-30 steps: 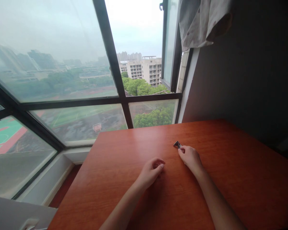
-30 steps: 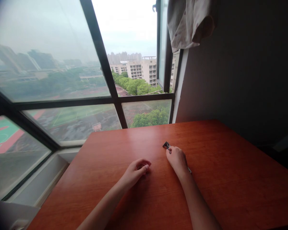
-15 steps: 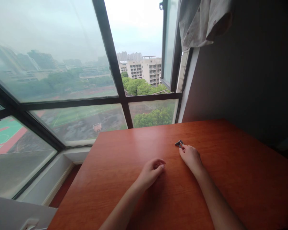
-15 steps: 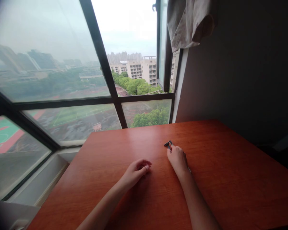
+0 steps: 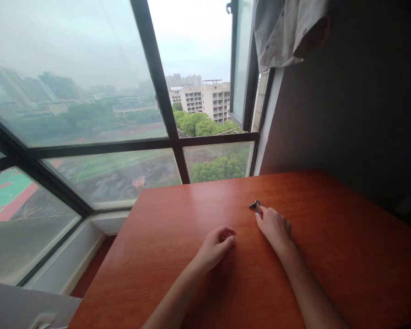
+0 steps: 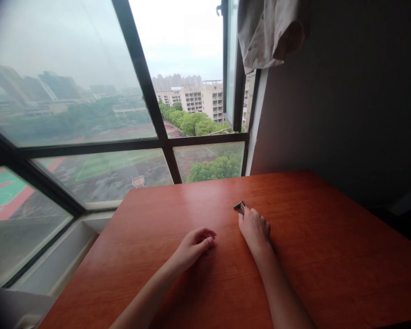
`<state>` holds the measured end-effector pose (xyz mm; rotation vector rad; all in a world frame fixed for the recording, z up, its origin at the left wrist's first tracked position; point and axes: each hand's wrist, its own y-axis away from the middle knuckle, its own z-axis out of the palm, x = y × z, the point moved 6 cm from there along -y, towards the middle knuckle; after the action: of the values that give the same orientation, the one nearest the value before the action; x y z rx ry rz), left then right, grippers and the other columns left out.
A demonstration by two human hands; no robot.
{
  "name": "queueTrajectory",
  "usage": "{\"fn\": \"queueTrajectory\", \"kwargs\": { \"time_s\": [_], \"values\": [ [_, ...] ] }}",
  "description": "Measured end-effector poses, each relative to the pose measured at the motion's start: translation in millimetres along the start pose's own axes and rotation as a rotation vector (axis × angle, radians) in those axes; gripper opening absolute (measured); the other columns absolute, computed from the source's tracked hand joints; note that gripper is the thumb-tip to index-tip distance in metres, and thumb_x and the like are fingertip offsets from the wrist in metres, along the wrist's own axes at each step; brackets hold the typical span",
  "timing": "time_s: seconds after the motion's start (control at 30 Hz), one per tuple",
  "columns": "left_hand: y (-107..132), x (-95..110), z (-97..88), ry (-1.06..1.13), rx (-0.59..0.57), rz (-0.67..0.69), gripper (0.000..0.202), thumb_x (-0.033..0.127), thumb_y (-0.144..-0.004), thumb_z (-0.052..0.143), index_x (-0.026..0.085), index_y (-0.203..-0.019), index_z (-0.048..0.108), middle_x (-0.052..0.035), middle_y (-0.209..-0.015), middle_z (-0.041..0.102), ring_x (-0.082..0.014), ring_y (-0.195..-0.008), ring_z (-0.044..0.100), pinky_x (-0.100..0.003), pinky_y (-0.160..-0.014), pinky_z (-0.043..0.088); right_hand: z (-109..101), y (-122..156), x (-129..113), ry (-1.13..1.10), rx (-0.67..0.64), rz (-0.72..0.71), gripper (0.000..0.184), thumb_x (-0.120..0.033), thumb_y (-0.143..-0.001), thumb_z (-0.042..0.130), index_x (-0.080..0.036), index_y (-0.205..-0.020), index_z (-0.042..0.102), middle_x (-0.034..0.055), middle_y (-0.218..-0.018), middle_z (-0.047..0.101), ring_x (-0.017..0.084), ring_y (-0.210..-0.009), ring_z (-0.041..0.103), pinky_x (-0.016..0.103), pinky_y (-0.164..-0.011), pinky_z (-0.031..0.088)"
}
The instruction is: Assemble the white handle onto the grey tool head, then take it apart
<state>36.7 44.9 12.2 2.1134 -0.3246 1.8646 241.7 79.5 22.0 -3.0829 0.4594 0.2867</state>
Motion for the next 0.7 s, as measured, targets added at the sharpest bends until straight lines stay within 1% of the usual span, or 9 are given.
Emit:
{"fn": "queueTrajectory", "kwargs": {
  "time_s": [0.1, 0.3, 0.47, 0.7],
  "values": [
    [0.5, 2.3, 0.1, 0.010, 0.005, 0.008, 0.024, 0.036, -0.075, 0.066, 0.016, -0.087, 0.070, -0.0050, -0.076, 0.065, -0.0156, -0.067, 0.055, -0.024, -0.062, 0.042, 0.3, -1.1, 0.3, 0.000, -0.013, 0.010, 0.034, -0.038, -0.090, 0.048, -0.024, -0.117, 0.061, 0.0132, -0.101, 0.066, 0.028, -0.088, 0.066, 0.034, -0.067, 0.046],
    [0.8, -1.4, 0.5, 0.016, 0.009, -0.022, 0.024, 0.036, -0.075, 0.065, 0.016, -0.087, 0.069, -0.0044, -0.075, 0.064, -0.0153, -0.066, 0.055, -0.024, -0.060, 0.041, 1.7, -2.2, 0.8, 0.009, -0.007, 0.009, 0.033, -0.038, -0.090, 0.047, -0.022, -0.115, 0.061, 0.0132, -0.101, 0.065, 0.027, -0.088, 0.065, 0.033, -0.068, 0.047],
    [1.2, -1.4, 0.9, -0.022, 0.001, -0.033, 0.022, 0.032, -0.077, 0.062, 0.015, -0.089, 0.068, -0.0051, -0.076, 0.064, -0.0158, -0.066, 0.056, -0.025, -0.060, 0.042, 1.1, -0.2, 0.0, 0.006, 0.034, -0.014, 0.036, -0.039, -0.090, 0.045, -0.022, -0.118, 0.059, 0.0114, -0.101, 0.064, 0.028, -0.089, 0.065, 0.034, -0.067, 0.047],
    [1.3, 0.6, 0.7, -0.052, -0.006, -0.010, 0.021, 0.031, -0.078, 0.061, 0.015, -0.090, 0.068, -0.0052, -0.077, 0.064, -0.0159, -0.067, 0.056, -0.025, -0.062, 0.042, 3.7, 0.3, -1.6, -0.009, 0.006, -0.043, 0.033, -0.033, -0.089, 0.047, -0.026, -0.119, 0.058, 0.0098, -0.104, 0.063, 0.025, -0.089, 0.064, 0.031, -0.067, 0.045]
  ]
}}
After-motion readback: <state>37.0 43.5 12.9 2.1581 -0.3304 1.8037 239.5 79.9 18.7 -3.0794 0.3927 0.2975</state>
